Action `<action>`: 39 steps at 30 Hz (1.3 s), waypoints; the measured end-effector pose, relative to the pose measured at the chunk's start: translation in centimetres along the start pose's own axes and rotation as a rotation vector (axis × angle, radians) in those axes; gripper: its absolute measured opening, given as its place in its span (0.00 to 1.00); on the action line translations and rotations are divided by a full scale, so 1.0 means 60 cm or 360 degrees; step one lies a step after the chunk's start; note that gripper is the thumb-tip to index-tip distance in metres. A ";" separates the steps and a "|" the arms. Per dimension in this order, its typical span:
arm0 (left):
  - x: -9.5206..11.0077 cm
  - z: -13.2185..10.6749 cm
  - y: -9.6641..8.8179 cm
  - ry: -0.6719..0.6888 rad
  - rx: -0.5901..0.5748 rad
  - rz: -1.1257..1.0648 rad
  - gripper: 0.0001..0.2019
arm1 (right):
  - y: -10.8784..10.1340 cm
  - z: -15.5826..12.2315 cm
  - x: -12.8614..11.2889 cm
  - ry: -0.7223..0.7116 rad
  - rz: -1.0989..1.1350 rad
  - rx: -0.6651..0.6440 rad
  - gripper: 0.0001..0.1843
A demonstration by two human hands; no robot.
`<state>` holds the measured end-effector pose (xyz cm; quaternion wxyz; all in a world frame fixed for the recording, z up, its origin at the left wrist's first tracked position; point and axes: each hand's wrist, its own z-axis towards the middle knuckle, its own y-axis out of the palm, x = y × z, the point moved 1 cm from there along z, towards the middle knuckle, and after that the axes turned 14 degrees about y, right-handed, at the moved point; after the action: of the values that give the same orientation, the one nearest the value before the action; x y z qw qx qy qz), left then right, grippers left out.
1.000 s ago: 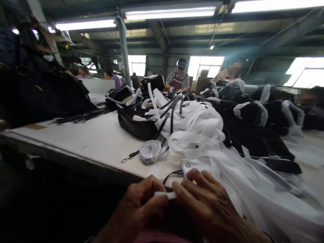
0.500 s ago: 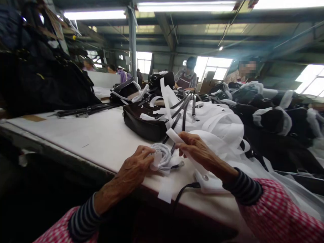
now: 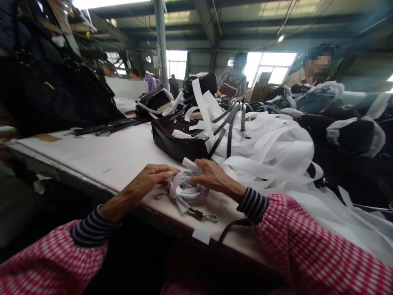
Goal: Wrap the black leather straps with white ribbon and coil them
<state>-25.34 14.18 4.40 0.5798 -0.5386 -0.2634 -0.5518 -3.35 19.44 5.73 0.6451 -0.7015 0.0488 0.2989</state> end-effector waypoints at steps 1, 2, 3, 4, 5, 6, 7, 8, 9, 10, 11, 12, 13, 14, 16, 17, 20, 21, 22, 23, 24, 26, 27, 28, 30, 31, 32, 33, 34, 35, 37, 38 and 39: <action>0.002 0.006 0.004 0.0064 -0.0042 0.0170 0.14 | 0.003 0.002 0.001 -0.0001 -0.0033 -0.0004 0.14; 0.005 0.011 0.010 0.0160 -0.0109 0.0387 0.14 | 0.005 0.002 0.003 -0.0008 -0.0054 -0.0013 0.13; 0.008 0.016 0.016 0.0267 -0.0192 0.0620 0.13 | 0.005 0.000 0.006 -0.0016 -0.0060 -0.0024 0.12; 0.010 0.021 0.024 0.0357 -0.0276 0.0837 0.12 | 0.003 -0.002 0.010 -0.0022 -0.0051 -0.0036 0.11; 0.012 0.026 0.032 0.0414 -0.0347 0.1023 0.11 | 0.000 -0.006 0.014 -0.0029 -0.0031 -0.0040 0.10; 0.014 0.030 0.040 0.0449 -0.0394 0.1179 0.09 | -0.004 -0.010 0.020 -0.0038 -0.0005 -0.0039 0.10; 0.015 0.034 0.049 0.0478 -0.0427 0.1302 0.08 | -0.008 -0.015 0.025 -0.0047 0.0019 -0.0034 0.11; 0.016 0.038 0.058 0.0517 -0.0449 0.1396 0.07 | -0.012 -0.020 0.032 -0.0049 0.0037 -0.0023 0.11; 0.016 0.041 0.067 0.0570 -0.0467 0.1464 0.07 | -0.015 -0.025 0.038 -0.0047 0.0051 -0.0001 0.12; 0.014 0.044 0.075 0.0625 -0.0466 0.1510 0.06 | -0.016 -0.029 0.044 -0.0042 0.0063 0.0036 0.12; 0.010 0.046 0.083 0.0666 -0.0449 0.1542 0.06 | -0.016 -0.034 0.050 -0.0045 0.0071 0.0081 0.13; 0.005 0.047 0.089 0.0684 -0.0423 0.1562 0.06 | -0.015 -0.038 0.055 -0.0062 0.0075 0.0131 0.14; -0.001 0.047 0.095 0.0684 -0.0391 0.1573 0.05 | -0.012 -0.041 0.058 -0.0097 0.0077 0.0176 0.15; -0.008 0.045 0.099 0.0674 -0.0351 0.1580 0.04 | -0.009 -0.045 0.060 -0.0144 0.0085 0.0211 0.14; -0.019 0.040 0.105 0.0646 -0.0264 0.1590 0.04 | -0.004 -0.050 0.060 -0.0221 0.0115 0.0214 0.12; -0.022 0.036 0.107 0.0627 -0.0217 0.1599 0.03 | -0.002 -0.052 0.059 -0.0238 0.0131 0.0195 0.11; -0.023 0.025 0.113 0.0549 -0.0086 0.1589 0.02 | -0.003 -0.057 0.054 -0.0247 0.0102 0.0131 0.11; -0.021 0.023 0.116 0.0525 -0.0059 0.1561 0.02 | -0.004 -0.058 0.052 -0.0255 0.0073 0.0115 0.11; -0.019 0.022 0.118 0.0506 -0.0039 0.1534 0.01 | -0.005 -0.059 0.051 -0.0265 0.0053 0.0104 0.11; -0.017 0.022 0.120 0.0493 -0.0027 0.1516 0.01 | -0.006 -0.059 0.051 -0.0273 0.0048 0.0090 0.11; -0.017 0.023 0.122 0.0485 -0.0031 0.1513 0.01 | -0.007 -0.058 0.051 -0.0273 0.0063 0.0083 0.11; -0.017 0.026 0.123 0.0483 -0.0072 0.1555 0.01 | -0.006 -0.056 0.052 -0.0255 0.0131 0.0090 0.11; -0.019 0.028 0.122 0.0496 -0.0110 0.1573 0.02 | -0.005 -0.054 0.053 -0.0237 0.0155 0.0096 0.10; -0.021 0.030 0.121 0.0513 -0.0149 0.1568 0.03 | -0.003 -0.053 0.054 -0.0219 0.0158 0.0100 0.10; -0.024 0.033 0.116 0.0542 -0.0195 0.1486 0.05 | 0.000 -0.051 0.055 -0.0199 0.0131 0.0122 0.10; -0.026 0.035 0.113 0.0548 -0.0201 0.1419 0.06 | 0.001 -0.051 0.056 -0.0203 0.0121 0.0137 0.10; -0.028 0.037 0.111 0.0546 -0.0201 0.1348 0.06 | 0.003 -0.051 0.057 -0.0217 0.0128 0.0151 0.10; -0.029 0.038 0.109 0.0538 -0.0193 0.1283 0.06 | 0.005 -0.051 0.058 -0.0236 0.0161 0.0163 0.10; -0.029 0.040 0.107 0.0526 -0.0180 0.1229 0.07 | 0.006 -0.050 0.059 -0.0261 0.0220 0.0169 0.11; -0.028 0.041 0.107 0.0513 -0.0182 0.1188 0.08 | 0.008 -0.050 0.061 -0.0286 0.0287 0.0162 0.12; -0.026 0.044 0.106 0.0493 -0.0229 0.1135 0.09 | 0.011 -0.048 0.064 -0.0328 0.0398 0.0124 0.14; -0.024 0.046 0.105 0.0485 -0.0266 0.1121 0.09 | 0.011 -0.047 0.065 -0.0335 0.0427 0.0109 0.15; -0.022 0.047 0.105 0.0477 -0.0303 0.1113 0.09 | 0.010 -0.045 0.066 -0.0333 0.0428 0.0093 0.15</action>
<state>-19.07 16.06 1.91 0.7123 -0.5607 0.0759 -0.4153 0.57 18.05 3.25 0.6209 -0.6347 0.0835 0.4524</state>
